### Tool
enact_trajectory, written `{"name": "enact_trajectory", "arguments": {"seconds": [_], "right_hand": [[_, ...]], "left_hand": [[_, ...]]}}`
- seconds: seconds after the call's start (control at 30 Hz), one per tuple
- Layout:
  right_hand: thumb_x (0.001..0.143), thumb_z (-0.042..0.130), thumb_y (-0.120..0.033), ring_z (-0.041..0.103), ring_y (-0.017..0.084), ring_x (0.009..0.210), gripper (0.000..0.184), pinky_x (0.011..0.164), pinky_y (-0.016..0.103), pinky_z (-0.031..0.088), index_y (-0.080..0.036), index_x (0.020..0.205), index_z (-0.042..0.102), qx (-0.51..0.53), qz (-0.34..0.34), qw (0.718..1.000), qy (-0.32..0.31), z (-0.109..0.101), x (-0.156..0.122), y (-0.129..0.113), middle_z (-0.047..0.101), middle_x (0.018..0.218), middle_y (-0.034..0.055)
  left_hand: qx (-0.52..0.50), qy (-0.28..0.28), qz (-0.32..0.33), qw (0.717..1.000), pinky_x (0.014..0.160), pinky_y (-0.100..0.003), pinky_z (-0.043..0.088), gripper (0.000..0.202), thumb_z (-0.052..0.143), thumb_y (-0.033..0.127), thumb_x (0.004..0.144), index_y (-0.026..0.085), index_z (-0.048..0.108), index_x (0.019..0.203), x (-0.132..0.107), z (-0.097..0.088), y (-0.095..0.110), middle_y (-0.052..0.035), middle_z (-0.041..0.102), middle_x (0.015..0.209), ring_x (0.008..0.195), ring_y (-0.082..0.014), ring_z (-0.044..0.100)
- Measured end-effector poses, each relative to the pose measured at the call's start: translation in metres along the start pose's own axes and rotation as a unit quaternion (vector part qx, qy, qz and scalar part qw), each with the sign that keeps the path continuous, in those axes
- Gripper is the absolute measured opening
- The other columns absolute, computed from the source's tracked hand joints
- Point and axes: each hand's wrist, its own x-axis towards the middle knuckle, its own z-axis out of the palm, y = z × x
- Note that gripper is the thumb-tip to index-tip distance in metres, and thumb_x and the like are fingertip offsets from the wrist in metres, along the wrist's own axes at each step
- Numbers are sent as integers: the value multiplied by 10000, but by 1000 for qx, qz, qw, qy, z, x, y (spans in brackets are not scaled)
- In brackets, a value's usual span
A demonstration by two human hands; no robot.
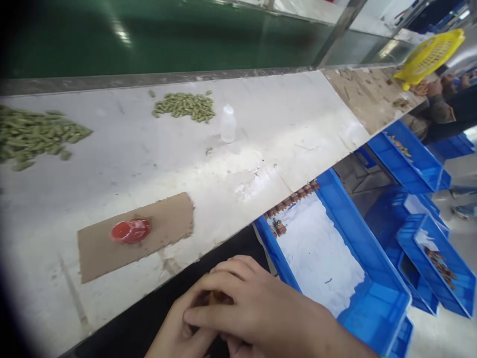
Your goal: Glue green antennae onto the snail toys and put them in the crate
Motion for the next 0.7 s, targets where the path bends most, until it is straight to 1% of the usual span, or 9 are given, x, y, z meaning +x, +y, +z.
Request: {"name": "enact_trajectory", "arguments": {"seconds": [0.07, 0.17, 0.27, 0.33, 0.37, 0.43, 0.53, 0.6, 0.7], "right_hand": [[1036, 693, -143, 556, 269, 1425, 474, 1291, 421, 398, -203, 1506, 680, 32, 27, 999, 6, 12, -7, 11, 667, 1512, 93], [1046, 722, -138, 619, 255, 1271, 305, 1171, 423, 441, -190, 1346, 723, 38, 68, 996, 50, 26, -18, 21, 732, 1328, 66], [1026, 749, -140, 650, 235, 1095, 197, 1013, 414, 472, -209, 1209, 747, 45, 111, 987, 105, 29, -34, 30, 736, 1179, 42], [1047, 752, -215, 675, 223, 1008, 102, 939, 402, 499, -229, 1147, 766, 69, 159, 972, 162, 27, -50, 47, 729, 1107, 38], [1066, 751, -287, 686, 220, 965, 68, 898, 391, 520, -237, 1106, 774, 77, 194, 956, 205, 26, -59, 60, 727, 1075, 40], [1087, 745, -483, 698, 222, 879, 249, 815, 376, 561, -242, 1030, 775, 74, 276, 907, 310, 24, -79, 96, 724, 1017, 52], [1083, 690, -669, 708, 251, 843, 468, 808, 422, 598, -212, 999, 744, 18, 366, 833, 415, 28, -106, 164, 715, 1012, 96], [1083, 692, -680, 712, 237, 829, 496, 819, 426, 616, -190, 1018, 737, -6, 401, 806, 435, 35, -115, 205, 722, 1015, 88], [1091, 754, -580, 718, 215, 880, 409, 873, 415, 628, -173, 1054, 737, -30, 424, 798, 426, 49, -117, 245, 737, 1020, 50]], "left_hand": [[1, -22, -17, 1000, 772, -299, 612, 218, 855, 396, 899, 226, 764, 999, 13, 5, -6, -31, 788, 955, 834, -224, 737], [10, -31, -41, 999, 889, -313, 614, 325, 865, 387, 888, 243, 723, 1142, 23, 12, -16, -32, 799, 1044, 987, -245, 774], [21, -51, -69, 996, 926, -337, 613, 502, 855, 494, 925, 254, 657, 1319, 26, 19, -25, -49, 806, 1107, 1045, -261, 784], [36, -45, -67, 996, 932, -353, 606, 577, 804, 585, 973, 253, 617, 1406, 29, 20, -30, -90, 807, 1230, 1094, -274, 791], [44, -36, -61, 996, 923, -358, 604, 588, 770, 617, 998, 251, 608, 1429, 31, 20, -33, -111, 801, 1285, 1111, -281, 795], [55, -15, -51, 997, 870, -362, 609, 554, 717, 647, 1036, 240, 624, 1399, 36, 17, -36, -139, 802, 1296, 1095, -293, 805], [34, 6, -55, 998, 724, -359, 615, 490, 719, 638, 1041, 215, 653, 1279, 45, 10, -41, -125, 817, 1099, 921, -296, 809], [25, 18, -55, 998, 659, -349, 607, 455, 747, 604, 1028, 207, 652, 1228, 49, 5, -45, -95, 801, 999, 823, -281, 792], [31, 39, -49, 998, 639, -335, 613, 447, 787, 561, 1001, 208, 653, 1238, 49, 0, -50, -69, 792, 962, 774, -257, 777]]}}
